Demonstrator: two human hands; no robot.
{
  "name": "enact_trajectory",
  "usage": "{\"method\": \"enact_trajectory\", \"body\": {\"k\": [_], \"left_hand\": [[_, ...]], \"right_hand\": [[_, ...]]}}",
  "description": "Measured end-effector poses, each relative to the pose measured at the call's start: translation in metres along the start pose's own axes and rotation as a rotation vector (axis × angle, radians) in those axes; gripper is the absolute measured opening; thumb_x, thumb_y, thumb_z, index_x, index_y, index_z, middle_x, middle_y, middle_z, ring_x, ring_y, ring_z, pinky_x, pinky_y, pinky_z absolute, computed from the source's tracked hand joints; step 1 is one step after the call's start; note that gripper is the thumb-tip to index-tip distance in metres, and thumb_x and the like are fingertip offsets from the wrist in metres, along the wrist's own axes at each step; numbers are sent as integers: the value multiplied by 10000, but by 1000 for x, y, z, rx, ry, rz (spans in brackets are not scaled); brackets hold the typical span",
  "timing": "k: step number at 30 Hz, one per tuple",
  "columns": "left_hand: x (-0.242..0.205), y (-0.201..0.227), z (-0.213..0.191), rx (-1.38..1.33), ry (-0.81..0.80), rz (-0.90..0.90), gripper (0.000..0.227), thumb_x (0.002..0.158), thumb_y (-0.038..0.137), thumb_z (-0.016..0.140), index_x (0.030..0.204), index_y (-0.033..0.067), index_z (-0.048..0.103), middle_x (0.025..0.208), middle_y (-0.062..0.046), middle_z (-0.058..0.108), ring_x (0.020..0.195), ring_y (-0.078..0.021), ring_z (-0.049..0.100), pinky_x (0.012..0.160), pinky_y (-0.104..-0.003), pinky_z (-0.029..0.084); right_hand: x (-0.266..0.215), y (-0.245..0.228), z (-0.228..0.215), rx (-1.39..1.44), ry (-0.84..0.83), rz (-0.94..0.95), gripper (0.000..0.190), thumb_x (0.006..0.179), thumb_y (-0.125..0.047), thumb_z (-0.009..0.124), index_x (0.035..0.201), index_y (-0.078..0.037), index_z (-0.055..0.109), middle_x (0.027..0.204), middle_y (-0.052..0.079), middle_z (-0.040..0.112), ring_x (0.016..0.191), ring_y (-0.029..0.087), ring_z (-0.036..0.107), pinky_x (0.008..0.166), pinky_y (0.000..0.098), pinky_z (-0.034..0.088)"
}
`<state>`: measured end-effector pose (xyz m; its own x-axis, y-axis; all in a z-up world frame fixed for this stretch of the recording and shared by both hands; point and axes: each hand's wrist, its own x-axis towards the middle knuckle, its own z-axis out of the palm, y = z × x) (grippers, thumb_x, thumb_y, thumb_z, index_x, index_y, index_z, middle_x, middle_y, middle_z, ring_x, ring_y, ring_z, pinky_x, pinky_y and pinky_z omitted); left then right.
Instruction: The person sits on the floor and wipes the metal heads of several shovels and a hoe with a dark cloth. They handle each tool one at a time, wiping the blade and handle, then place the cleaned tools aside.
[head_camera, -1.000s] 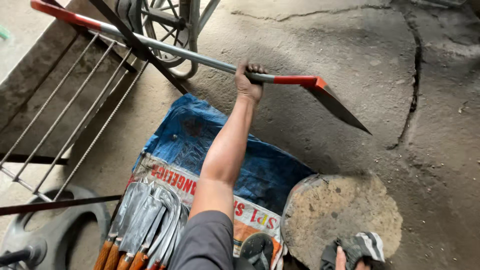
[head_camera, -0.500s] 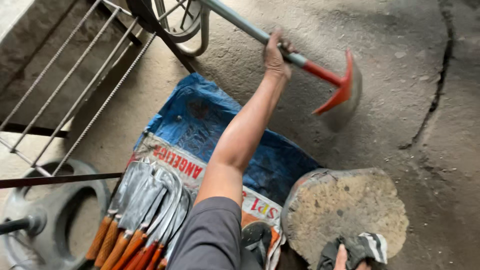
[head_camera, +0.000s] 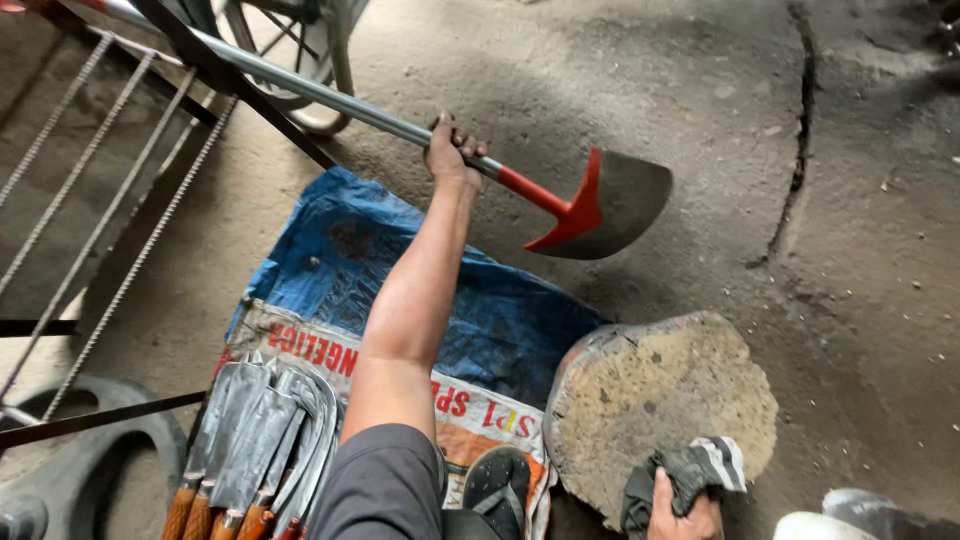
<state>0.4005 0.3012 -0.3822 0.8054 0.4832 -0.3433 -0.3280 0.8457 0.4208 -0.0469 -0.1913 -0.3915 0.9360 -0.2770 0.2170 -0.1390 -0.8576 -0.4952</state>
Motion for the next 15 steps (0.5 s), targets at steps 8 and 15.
{"method": "enact_trajectory", "body": {"k": [8, 15], "left_hand": [[11, -1, -23, 65, 159, 52, 275, 1008, 289, 610, 801, 159, 484, 564, 21, 401, 424, -132, 367, 435, -347, 377], [20, 0, -32, 80, 215, 57, 324, 951, 257, 708, 765, 154, 464, 559, 13, 436, 429, -150, 448, 433, -378, 436]], "right_hand": [[4, -31, -12, -29, 52, 69, 328, 883, -278, 824, 1098, -39, 761, 1046, 183, 734, 926, 356, 722, 857, 454, 561], [7, -43, -16, -37, 65, 45, 374, 846, -284, 835, 1101, -23, 754, 1105, 198, 720, 980, 395, 708, 844, 465, 553]]}}
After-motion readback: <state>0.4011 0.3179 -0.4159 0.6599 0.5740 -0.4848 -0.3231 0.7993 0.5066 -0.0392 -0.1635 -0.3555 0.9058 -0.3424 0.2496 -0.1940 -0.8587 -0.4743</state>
